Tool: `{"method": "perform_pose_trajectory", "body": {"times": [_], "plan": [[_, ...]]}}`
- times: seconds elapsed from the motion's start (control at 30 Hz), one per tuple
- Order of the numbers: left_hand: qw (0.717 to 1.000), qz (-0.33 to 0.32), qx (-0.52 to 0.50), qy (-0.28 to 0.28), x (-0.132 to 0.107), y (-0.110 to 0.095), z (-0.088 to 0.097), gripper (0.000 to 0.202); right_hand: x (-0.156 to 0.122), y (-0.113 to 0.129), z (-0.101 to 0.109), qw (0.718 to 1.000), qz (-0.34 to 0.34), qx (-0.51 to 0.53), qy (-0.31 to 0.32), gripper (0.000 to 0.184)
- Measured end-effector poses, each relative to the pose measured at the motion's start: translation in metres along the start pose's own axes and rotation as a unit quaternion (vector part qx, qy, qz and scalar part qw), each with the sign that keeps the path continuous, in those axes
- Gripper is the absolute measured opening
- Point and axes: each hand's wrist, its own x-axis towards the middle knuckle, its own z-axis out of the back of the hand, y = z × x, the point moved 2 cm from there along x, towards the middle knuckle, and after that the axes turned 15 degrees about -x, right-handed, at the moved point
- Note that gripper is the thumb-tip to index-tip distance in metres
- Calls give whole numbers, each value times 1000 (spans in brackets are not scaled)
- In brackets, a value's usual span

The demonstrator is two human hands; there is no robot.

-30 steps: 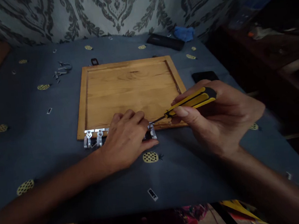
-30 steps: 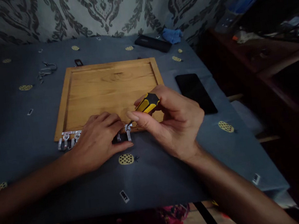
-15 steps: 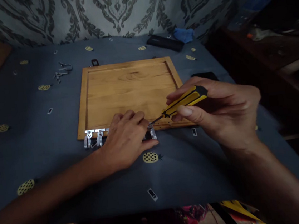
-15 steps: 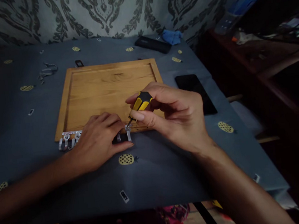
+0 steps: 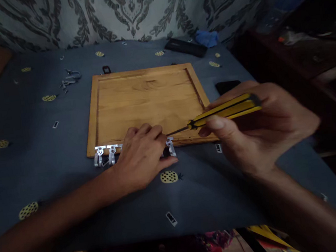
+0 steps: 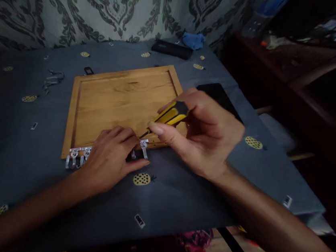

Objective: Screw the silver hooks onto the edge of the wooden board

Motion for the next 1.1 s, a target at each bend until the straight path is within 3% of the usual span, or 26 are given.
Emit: {"method": "perform_pose_trajectory", "body": {"times": [0.1,0.3,0.43,0.53,0.77,1.1], "plan": [[1000,-3,0,-1,0,0,-1,38,-1,1,2,998,-30,-20,-53,13],[1000,-9,2,-13,-1,1,-2,36,-1,2,-1,1000,-15,-17,20,22],[1000,-12,1,-13,-1,1,-2,37,-1,4,-1,997,-53,-25,50,18],[1000,-9,1,-12,0,1,-1,38,-3,4,-1,995,-74,-34,63,15],[1000,-7,3,-10,0,0,1,38,-4,-1,-2,997,-34,-20,69,18],[1000,-8,4,-11,0,1,-1,39,-2,6,0,977,-127,71,154,14]]}}
